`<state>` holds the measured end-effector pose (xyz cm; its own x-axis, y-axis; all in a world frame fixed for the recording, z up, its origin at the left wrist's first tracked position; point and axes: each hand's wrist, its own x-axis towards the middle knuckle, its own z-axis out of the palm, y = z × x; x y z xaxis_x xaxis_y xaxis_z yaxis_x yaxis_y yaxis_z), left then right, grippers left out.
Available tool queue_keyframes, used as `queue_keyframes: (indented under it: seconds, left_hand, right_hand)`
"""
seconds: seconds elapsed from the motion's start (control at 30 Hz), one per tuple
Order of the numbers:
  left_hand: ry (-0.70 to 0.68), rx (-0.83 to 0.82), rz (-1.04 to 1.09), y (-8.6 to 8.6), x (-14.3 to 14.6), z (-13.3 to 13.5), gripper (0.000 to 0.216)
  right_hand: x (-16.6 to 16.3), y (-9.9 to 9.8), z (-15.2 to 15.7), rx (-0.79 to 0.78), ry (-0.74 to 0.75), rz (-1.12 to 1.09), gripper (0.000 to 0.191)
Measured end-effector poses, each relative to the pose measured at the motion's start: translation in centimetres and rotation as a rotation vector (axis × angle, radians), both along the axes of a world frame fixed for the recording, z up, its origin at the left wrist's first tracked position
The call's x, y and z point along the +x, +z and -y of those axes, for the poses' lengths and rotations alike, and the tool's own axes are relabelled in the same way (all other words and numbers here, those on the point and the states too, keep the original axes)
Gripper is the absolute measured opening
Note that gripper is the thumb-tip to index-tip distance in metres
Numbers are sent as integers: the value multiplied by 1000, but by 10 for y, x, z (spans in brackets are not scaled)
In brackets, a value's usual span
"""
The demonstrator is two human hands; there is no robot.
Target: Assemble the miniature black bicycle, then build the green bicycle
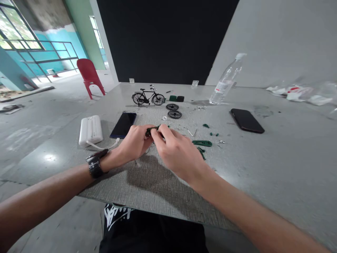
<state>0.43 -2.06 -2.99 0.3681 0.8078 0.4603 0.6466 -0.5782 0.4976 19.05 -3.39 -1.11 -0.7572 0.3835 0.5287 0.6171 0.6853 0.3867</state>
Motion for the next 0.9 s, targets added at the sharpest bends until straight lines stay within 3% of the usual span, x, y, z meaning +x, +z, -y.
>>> queue_keyframes:
  seconds: [0.13,0.37,0.63,0.9]
  left_hand:
    - [-32,53,5,-3,0,-1,14]
    - [64,26,-126,-3,-1,-4,22]
    - [65,-13,-218,3,0,0,15]
    - [75,7,-249,2,0,-1,21]
  right_hand:
    - [-5,0,4,37,-37,11,40]
    - [-8,-2,3,-35,-1,-105,34]
    - [-7,-2,6,-146,27,-182,28]
    - [-7,-5,3,-116,24,-258,27]
